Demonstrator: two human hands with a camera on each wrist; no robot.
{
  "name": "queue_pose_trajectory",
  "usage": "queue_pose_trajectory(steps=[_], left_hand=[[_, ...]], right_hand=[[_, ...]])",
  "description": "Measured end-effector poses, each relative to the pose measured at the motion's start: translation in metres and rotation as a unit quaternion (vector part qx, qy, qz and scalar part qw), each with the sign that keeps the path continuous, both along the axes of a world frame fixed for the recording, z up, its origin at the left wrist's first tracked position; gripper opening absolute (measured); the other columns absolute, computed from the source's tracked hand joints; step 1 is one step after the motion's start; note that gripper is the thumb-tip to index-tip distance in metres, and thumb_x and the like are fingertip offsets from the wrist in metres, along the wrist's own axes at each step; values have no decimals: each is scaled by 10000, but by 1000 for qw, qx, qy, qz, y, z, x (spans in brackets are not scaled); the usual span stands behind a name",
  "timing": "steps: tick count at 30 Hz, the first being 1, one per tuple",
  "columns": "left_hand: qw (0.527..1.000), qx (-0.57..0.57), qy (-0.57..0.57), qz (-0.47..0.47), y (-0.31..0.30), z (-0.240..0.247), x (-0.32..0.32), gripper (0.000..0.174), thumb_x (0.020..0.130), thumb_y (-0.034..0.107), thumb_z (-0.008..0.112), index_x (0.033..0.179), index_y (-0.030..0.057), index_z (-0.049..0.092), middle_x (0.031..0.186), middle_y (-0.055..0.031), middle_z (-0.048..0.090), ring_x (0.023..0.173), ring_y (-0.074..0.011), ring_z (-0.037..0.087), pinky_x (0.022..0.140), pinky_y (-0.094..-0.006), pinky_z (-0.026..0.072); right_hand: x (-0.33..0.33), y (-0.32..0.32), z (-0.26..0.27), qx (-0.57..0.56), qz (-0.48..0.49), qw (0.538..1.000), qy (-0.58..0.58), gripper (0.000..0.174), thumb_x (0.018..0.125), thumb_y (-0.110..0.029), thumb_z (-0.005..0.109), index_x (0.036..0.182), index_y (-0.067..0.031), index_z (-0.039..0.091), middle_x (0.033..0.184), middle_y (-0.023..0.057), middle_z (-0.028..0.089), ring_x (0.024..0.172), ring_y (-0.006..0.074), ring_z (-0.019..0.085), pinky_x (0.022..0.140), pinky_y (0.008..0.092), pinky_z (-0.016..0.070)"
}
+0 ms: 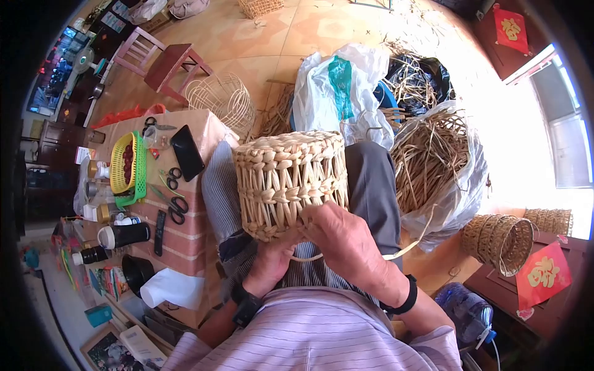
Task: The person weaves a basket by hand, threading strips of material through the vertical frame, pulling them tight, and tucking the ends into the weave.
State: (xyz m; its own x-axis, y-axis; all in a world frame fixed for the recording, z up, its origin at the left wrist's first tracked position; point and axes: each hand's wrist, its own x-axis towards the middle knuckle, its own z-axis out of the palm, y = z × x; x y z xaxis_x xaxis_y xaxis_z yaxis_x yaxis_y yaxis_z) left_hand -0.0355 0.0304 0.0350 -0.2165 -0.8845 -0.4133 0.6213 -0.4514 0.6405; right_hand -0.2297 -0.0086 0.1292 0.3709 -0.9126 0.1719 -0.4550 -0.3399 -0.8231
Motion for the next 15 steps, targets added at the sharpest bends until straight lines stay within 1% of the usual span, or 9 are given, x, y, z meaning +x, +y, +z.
queue_pose_trajectory(steps=[1, 4, 6, 8, 9, 11, 12, 13, 15], left_hand=[[1000, 2, 0, -1, -1, -1, 1, 554, 942, 36, 793, 1449, 75, 573, 1354, -59, 686, 1225, -185, 683, 1068, -360, 568], [1000, 21, 23, 6, 4, -16, 9, 559, 942, 22, 780, 1457, 64, 564, 1354, -67, 689, 1218, -197, 692, 1066, -366, 574], [999, 28, 39, 20, 5, -20, 15, 568, 940, 22, 779, 1462, 55, 556, 1349, -70, 691, 1215, -201, 695, 1058, -366, 580], [998, 29, 51, 38, 4, -12, 20, 580, 936, 29, 784, 1467, 48, 549, 1342, -71, 693, 1212, -202, 697, 1044, -365, 589], [998, 29, 44, 42, 5, -11, 21, 586, 935, 34, 786, 1470, 48, 547, 1345, -70, 691, 1213, -200, 697, 1041, -364, 591], [997, 29, 33, 56, 6, -12, 20, 597, 933, 44, 791, 1476, 48, 543, 1351, -69, 687, 1214, -197, 697, 1034, -363, 596], [998, 29, 34, 48, 8, -16, 22, 626, 929, 46, 784, 1497, 48, 523, 1376, -73, 676, 1242, -208, 685, 1057, -370, 583], [998, 28, 35, 40, 9, -22, 27, 654, 924, 48, 777, 1518, 48, 503, 1400, -77, 666, 1270, -218, 673, 1080, -376, 571], [999, 20, 26, 35, 4, -20, 27, 683, 920, 47, 764, 1541, 54, 482, 1433, -82, 650, 1304, -231, 658, 1109, -389, 555]], right_hand=[[0, 5, -2, -1, -6, 1000, 29, 290, 864, 60, 691, 1128, -47, 639, 913, 135, 604, 846, 356, 652, 704, 468, 559], [2, 6, -11, -37, 13, 999, -12, 300, 869, 64, 691, 1144, -39, 633, 906, 145, 587, 825, 365, 640, 690, 475, 548], [9, 12, -13, 96, -1, 992, -76, 248, 914, 68, 664, 1143, -22, 633, 900, 169, 631, 823, 383, 665, 700, 473, 549], [17, 15, -6, 215, -8, 964, -158, 220, 934, 69, 647, 1136, -17, 636, 902, 183, 663, 829, 398, 682, 710, 473, 554], [14, 13, -2, 280, -3, 951, -132, 175, 965, 63, 631, 1126, -5, 638, 923, 201, 696, 843, 391, 703, 729, 438, 562], [9, 8, -2, 167, 35, 981, -89, 151, 983, 47, 634, 1128, 5, 634, 899, 190, 687, 795, 332, 693, 710, 407, 549], [7, 6, -2, 111, 55, 990, -65, 141, 991, 39, 636, 1129, 10, 632, 887, 184, 682, 771, 302, 687, 700, 392, 543], [8, 0, -5, 26, 81, 992, -95, 121, 1002, 15, 643, 1123, 11, 634, 848, 171, 674, 717, 281, 672, 669, 391, 535], [10, 1, 2, 186, 67, 964, -180, 132, 1019, 3, 641, 1150, -3, 654, 791, 127, 639, 686, 234, 641, 650, 361, 513]])
